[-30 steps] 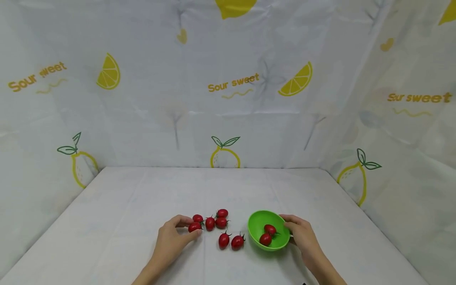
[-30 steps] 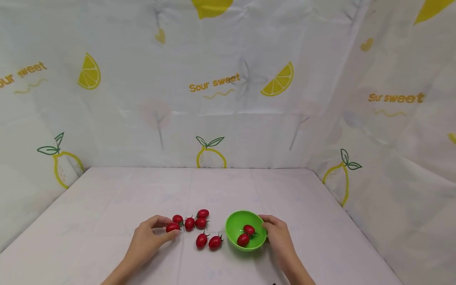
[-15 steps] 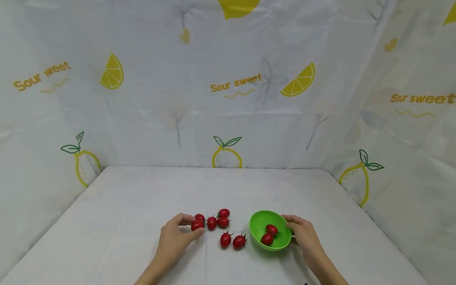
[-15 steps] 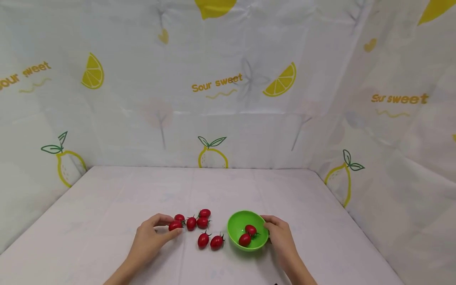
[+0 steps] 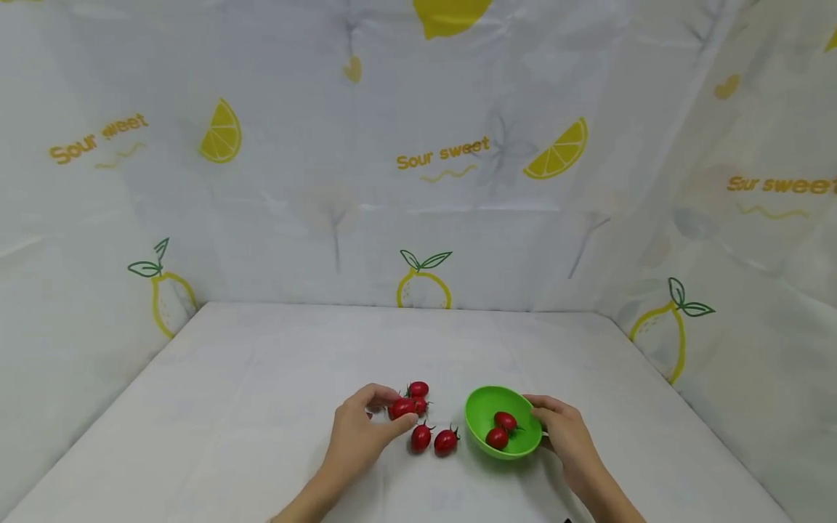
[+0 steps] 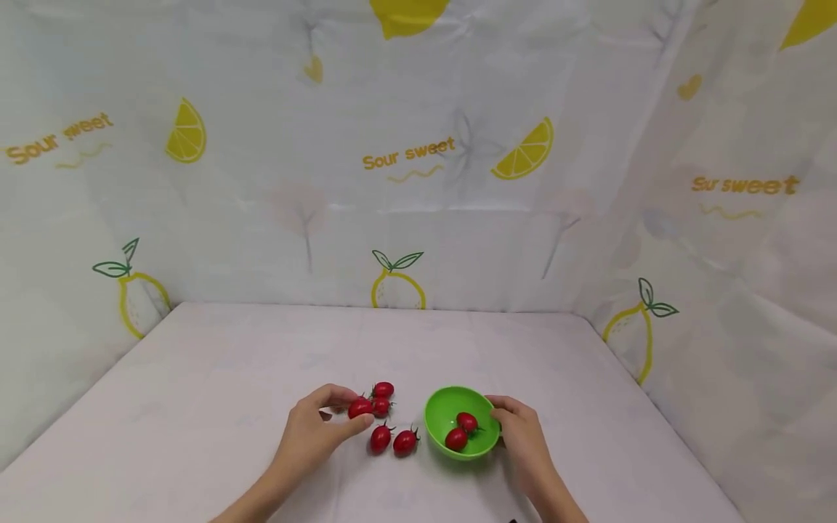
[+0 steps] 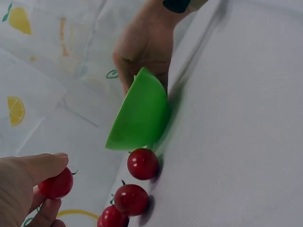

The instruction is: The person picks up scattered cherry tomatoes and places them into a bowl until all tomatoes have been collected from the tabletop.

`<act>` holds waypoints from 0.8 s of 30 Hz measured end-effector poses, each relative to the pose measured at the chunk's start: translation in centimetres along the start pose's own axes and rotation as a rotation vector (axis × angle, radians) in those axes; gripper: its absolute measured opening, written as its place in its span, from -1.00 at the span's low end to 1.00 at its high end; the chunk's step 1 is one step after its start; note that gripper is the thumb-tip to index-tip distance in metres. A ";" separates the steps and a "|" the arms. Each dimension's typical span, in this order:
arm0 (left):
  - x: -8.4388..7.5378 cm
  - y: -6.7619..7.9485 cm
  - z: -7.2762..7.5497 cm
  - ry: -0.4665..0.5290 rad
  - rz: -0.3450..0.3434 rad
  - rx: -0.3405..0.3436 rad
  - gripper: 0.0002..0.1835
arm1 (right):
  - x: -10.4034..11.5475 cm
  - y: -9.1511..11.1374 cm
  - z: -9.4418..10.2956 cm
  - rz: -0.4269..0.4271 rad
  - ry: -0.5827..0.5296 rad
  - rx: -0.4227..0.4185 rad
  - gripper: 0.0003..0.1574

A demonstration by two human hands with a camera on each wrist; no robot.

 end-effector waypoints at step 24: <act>-5.1 -1.4 -8.7 0.080 -0.173 0.182 -0.69 | 0.1 0.0 0.1 -0.005 0.015 -0.014 -0.53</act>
Point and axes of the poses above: each hand's wrist, its own y-axis away from the middle knuckle, its own z-axis out of the back of the hand, x = y × z, the point moved 5 cm from there along -y, towards the middle knuckle, and after that the axes turned 10 degrees about -y, right-handed, at the moved point
